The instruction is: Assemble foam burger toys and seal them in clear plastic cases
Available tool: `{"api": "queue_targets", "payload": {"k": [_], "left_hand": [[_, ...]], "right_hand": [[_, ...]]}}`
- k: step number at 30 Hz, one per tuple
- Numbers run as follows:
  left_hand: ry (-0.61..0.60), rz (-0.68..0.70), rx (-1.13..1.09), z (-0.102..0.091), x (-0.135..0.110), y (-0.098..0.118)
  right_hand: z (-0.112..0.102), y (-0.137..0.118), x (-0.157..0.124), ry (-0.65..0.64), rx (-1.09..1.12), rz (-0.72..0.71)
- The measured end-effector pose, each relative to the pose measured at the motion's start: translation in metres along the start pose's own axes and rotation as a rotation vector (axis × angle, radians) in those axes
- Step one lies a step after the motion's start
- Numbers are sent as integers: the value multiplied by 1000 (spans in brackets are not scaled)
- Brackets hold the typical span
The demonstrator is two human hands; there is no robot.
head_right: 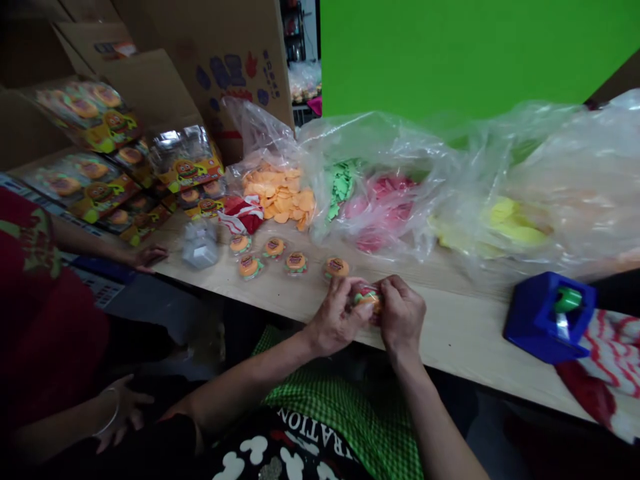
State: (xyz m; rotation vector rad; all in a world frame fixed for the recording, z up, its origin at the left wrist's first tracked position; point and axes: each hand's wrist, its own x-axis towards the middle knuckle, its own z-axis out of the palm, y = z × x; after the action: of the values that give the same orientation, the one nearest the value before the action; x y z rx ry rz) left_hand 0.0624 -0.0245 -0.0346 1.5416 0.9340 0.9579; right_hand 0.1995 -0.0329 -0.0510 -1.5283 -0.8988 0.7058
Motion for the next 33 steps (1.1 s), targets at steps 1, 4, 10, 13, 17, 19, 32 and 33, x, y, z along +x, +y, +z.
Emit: {"api": "queue_targets", "payload": {"k": [1,4,10,13,17,19,32,33], "left_hand": [[5,-16,3,-2,2,1],[13,-73,-52,-10,8,3],[80,-66,-62,-16,15,-3],[92,-149,-302,-12,12,-11],[136,-247,-453,-6,-1,-20],[155,-250,-409,-4,-6,-21],[103,-120,-180,-21,12,-19],[105,-124,-196,-22,13,-19]], "right_hand": [[0,1,-1,20,-29,-9],[2,-3,-6,25,-160,-66],[8,-10,-9,-25,-284,-119],[6,5,1,-43,-103,-10],[6,21,15,46,128,94],[10,20,17,60,183,103],[22,9,-3,74,-55,-32],[23,7,-7,59,-89,-47]]}}
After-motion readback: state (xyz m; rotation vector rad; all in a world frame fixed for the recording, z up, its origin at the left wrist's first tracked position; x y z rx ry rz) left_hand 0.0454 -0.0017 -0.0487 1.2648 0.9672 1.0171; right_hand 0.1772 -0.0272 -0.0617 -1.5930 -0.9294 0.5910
